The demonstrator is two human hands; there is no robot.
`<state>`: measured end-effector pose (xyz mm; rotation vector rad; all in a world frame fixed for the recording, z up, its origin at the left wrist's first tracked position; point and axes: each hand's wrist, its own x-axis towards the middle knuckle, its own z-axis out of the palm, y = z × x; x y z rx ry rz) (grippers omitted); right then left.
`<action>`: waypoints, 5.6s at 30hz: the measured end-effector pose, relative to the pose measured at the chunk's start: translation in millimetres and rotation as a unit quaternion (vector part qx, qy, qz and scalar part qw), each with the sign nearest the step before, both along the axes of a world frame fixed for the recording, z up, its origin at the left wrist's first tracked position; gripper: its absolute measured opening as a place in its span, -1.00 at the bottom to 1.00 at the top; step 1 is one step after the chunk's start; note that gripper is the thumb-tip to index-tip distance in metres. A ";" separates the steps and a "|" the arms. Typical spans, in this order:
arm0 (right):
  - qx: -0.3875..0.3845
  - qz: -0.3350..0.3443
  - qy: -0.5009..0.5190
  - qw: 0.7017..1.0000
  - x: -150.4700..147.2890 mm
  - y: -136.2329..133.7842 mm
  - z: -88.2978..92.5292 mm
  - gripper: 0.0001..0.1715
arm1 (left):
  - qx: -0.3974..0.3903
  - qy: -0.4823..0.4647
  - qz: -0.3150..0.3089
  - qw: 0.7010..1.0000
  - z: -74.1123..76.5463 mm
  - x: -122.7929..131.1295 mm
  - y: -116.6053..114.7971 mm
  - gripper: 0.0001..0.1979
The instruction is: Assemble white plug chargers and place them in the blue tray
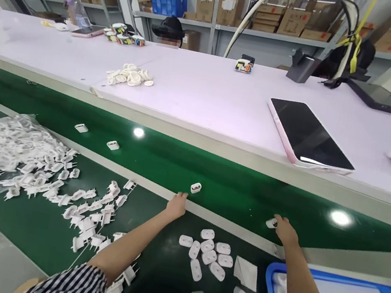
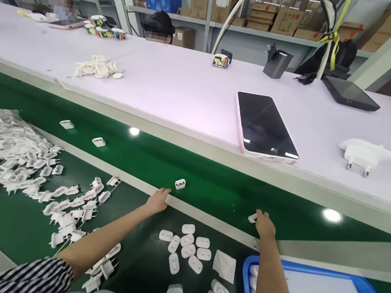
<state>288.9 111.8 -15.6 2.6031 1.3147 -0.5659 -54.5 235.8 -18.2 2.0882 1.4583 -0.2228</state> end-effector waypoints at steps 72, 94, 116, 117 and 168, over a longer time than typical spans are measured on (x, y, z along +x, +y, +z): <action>0.227 -0.265 0.737 0.579 -347.9 13.4 1.2 -0.78 | -0.282 -0.495 0.461 0.681 -23.5 -163.4 -70.4 -0.90; 0.317 -0.204 0.641 0.669 -348.7 9.3 -7.0 -0.75 | -0.053 -0.443 0.279 0.850 -30.1 -137.5 -69.2 -0.85; 0.302 -0.183 0.635 0.687 -353.8 -1.3 -13.0 -0.61 | 0.036 -0.336 0.166 0.926 -29.3 -126.0 -71.3 -0.79; 0.291 -0.166 0.625 0.705 -353.0 -1.8 -14.6 -0.60 | 0.037 -0.331 0.154 0.930 -30.0 -126.6 -70.7 -0.78; 0.183 0.372 0.195 0.889 -344.4 -13.8 -16.7 -0.74 | 0.054 -0.114 -0.078 0.989 -16.0 -136.0 -108.0 -0.70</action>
